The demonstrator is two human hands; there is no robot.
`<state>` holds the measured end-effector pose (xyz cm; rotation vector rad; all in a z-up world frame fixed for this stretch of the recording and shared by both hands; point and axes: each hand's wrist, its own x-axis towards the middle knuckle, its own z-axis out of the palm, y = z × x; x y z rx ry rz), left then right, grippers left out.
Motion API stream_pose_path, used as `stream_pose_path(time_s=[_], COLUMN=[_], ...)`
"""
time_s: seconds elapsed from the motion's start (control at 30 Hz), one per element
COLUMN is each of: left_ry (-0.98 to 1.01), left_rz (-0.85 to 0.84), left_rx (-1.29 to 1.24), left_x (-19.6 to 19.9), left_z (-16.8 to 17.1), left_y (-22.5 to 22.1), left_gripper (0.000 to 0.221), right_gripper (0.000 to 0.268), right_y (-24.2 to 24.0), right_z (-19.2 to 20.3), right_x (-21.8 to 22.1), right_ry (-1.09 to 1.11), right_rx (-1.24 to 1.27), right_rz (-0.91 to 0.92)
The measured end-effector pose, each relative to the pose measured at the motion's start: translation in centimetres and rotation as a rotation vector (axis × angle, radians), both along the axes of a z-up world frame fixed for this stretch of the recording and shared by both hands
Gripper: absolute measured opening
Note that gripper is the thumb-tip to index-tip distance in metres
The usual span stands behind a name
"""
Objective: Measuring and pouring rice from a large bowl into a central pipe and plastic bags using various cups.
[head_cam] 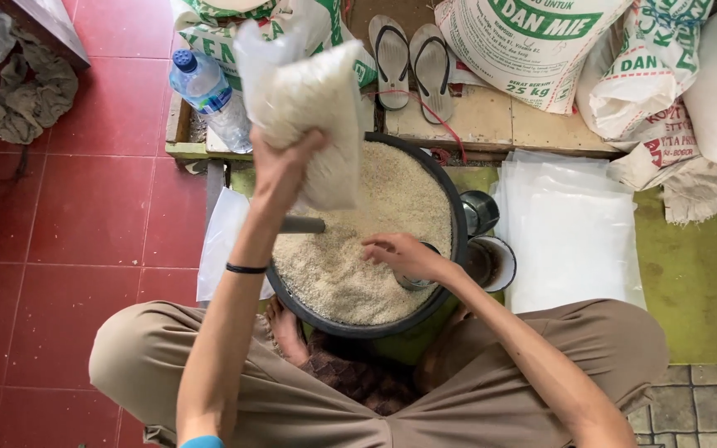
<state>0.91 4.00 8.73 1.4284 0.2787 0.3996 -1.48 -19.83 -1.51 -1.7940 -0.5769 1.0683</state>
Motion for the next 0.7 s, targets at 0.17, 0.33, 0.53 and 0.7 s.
stream_pose_path(time_s=[0.17,0.33,0.53,0.7], left_ry=[-0.256,-0.275,0.082,0.484], left_rz=[-0.033,0.034,0.139,0.393], left_rx=[0.17,0.672,0.908,0.873], left_x=[0.4,-2.2,-11.4,-19.0], left_z=[6.6,4.7,-7.8,-22.3], left_y=[9.8,21.5,28.9,30.3], left_gripper=[0.037,0.039,0.069,0.07], right_gripper=[0.046,0.045,0.045,0.048], right_y=[0.1,-0.4,-1.5,-2.6], right_z=[0.9,1.9,3.1,5.3], right_x=[1.5,2.4,2.9,3.0], right_ry=[-0.145,-0.228,-0.157,-0.152], right_rx=[-0.125,-0.096,-0.165,-0.236], right_rz=[-0.078,-0.123,-0.242,-0.335])
